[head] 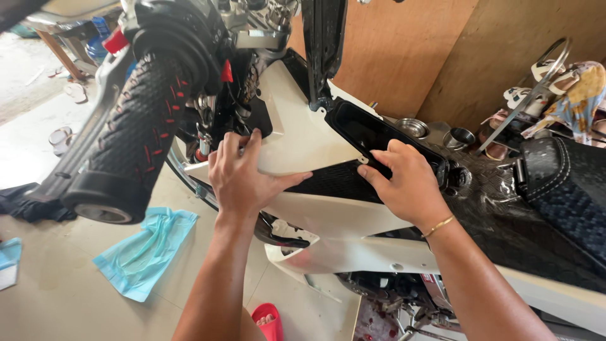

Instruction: The person uses a screwdriver to remove screws from the motorcycle's side panel, then detaches and reattaches the panel, aligning it with the frame and securing it with screws.

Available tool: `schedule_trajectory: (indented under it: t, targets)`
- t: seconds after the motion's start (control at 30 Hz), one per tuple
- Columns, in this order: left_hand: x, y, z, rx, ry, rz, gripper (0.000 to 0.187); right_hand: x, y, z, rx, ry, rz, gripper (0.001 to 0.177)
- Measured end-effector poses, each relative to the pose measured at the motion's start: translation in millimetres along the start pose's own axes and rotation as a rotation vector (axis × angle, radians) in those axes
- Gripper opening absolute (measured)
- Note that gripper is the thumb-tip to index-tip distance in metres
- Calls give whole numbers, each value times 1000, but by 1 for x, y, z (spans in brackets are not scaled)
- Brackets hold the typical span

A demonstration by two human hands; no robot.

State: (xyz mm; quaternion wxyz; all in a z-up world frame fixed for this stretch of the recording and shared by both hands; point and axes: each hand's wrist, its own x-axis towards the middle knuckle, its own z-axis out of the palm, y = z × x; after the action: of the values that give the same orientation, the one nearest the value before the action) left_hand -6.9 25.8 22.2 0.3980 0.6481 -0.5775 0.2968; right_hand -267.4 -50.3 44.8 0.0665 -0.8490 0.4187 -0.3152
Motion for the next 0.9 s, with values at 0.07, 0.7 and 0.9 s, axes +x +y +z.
schedule_trajectory:
  t: [0.07,0.7,0.9]
  targets:
    - [1,-1,-1,16,2,3,101,1,0,-1,25,-4,-18,29]
    - [2,0,-1,46,18,19,100,6,6,-6,180,-119,-1,22]
    - [-1,-5,2,16,17,9,100,7,9,-6,185,-99,-26,26]
